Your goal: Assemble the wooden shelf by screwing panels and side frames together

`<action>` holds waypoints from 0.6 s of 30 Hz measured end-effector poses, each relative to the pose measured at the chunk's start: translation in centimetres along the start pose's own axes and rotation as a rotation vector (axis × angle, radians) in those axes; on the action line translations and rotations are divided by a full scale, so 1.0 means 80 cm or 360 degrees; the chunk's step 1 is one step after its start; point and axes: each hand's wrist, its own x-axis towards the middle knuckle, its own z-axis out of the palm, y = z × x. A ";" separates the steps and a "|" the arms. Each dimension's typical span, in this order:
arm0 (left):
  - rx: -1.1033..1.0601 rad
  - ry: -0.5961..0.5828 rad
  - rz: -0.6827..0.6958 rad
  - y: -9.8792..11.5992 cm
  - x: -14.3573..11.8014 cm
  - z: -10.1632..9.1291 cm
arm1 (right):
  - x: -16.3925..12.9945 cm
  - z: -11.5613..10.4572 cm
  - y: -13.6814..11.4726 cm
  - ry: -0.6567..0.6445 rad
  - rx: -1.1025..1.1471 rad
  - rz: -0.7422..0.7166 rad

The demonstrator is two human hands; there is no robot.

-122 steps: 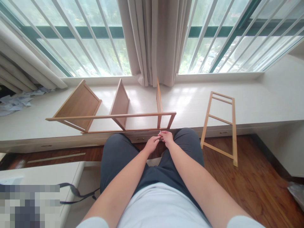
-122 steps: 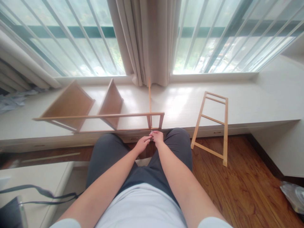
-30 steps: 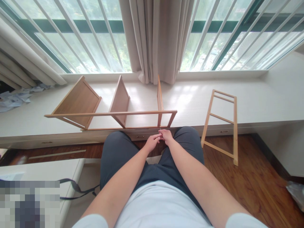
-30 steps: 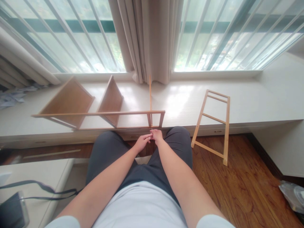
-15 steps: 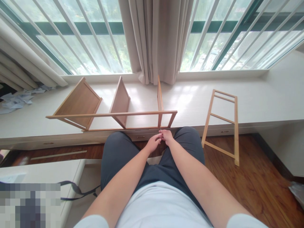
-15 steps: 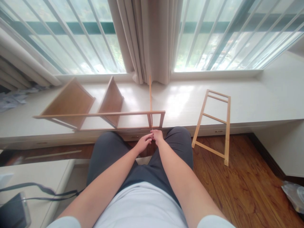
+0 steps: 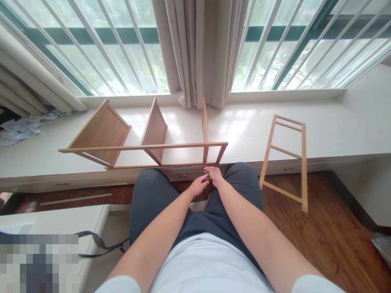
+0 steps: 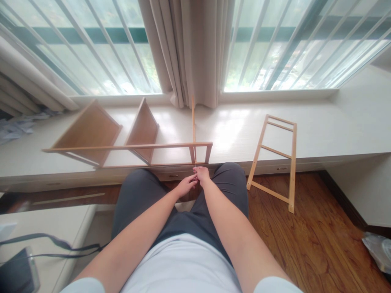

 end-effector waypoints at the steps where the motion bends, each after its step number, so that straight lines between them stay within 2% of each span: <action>1: 0.0006 -0.0004 -0.0028 0.002 -0.001 0.000 | 0.000 0.000 0.000 0.0002 0.0007 0.0012; 8: -0.0096 0.0001 -0.0217 0.024 -0.006 -0.001 | 0.000 0.001 -0.002 0.0016 0.0069 0.0077; 18: -0.0059 -0.0080 -0.0293 0.022 -0.007 0.001 | -0.003 -0.001 -0.004 0.0001 0.0101 0.0120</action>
